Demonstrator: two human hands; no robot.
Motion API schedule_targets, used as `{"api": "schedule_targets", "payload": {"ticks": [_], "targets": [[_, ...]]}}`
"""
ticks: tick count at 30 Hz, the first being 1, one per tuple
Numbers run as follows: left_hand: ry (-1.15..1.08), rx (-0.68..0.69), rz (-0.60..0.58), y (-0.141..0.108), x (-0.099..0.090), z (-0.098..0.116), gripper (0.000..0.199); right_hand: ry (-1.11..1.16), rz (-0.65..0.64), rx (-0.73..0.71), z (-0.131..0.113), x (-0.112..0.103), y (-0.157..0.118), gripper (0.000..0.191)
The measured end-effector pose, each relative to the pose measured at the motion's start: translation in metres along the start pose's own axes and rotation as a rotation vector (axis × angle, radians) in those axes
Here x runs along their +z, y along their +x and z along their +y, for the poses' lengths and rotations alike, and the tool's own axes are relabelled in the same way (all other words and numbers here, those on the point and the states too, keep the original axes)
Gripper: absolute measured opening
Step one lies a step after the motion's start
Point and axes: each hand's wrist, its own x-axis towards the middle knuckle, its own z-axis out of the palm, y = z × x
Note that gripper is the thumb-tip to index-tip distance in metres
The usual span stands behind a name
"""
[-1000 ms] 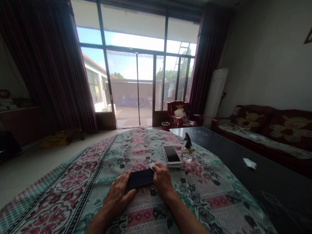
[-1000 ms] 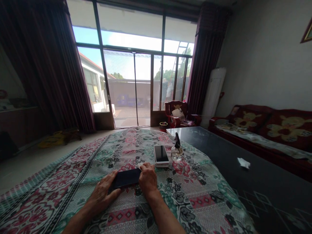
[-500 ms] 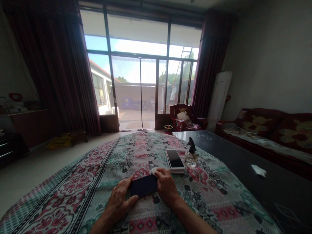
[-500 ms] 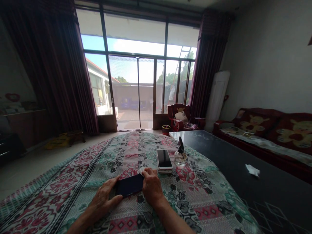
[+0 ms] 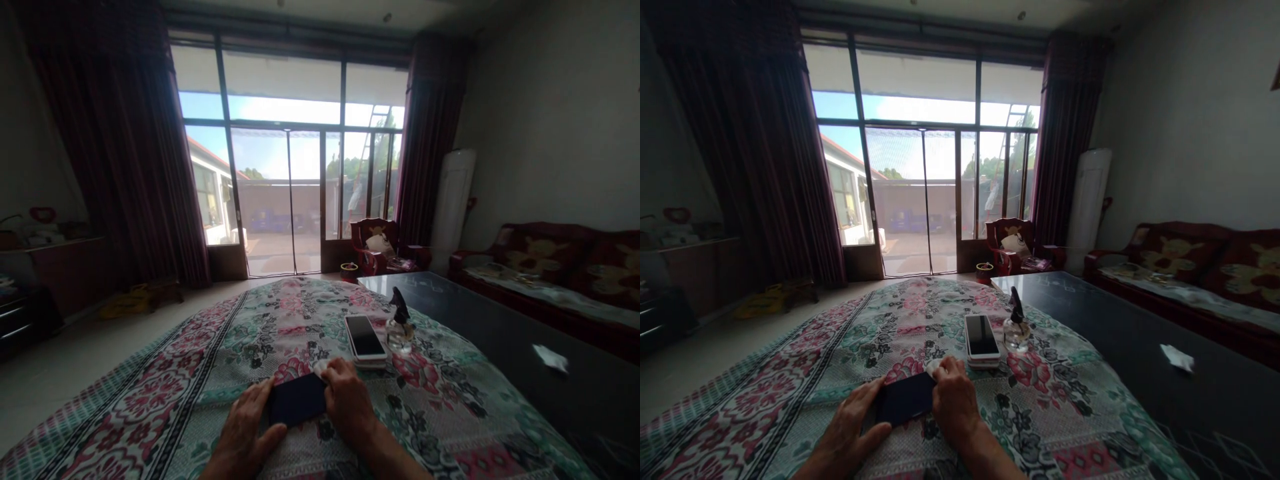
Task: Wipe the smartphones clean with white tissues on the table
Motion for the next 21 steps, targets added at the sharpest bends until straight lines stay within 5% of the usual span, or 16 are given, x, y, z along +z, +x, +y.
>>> {"api": "schedule_targets", "payload": {"ticks": [16,21], "targets": [[-0.048,-0.044,-0.003,0.004,-0.007,0.007,0.064,0.017,-0.204,-0.241,-0.038,0.007,-0.024,0.026],[-0.030,-0.044,-0.027,0.004,-0.008,0.009,0.065,-0.059,-0.181,-0.180,-0.035,0.006,-0.020,0.017]]}}
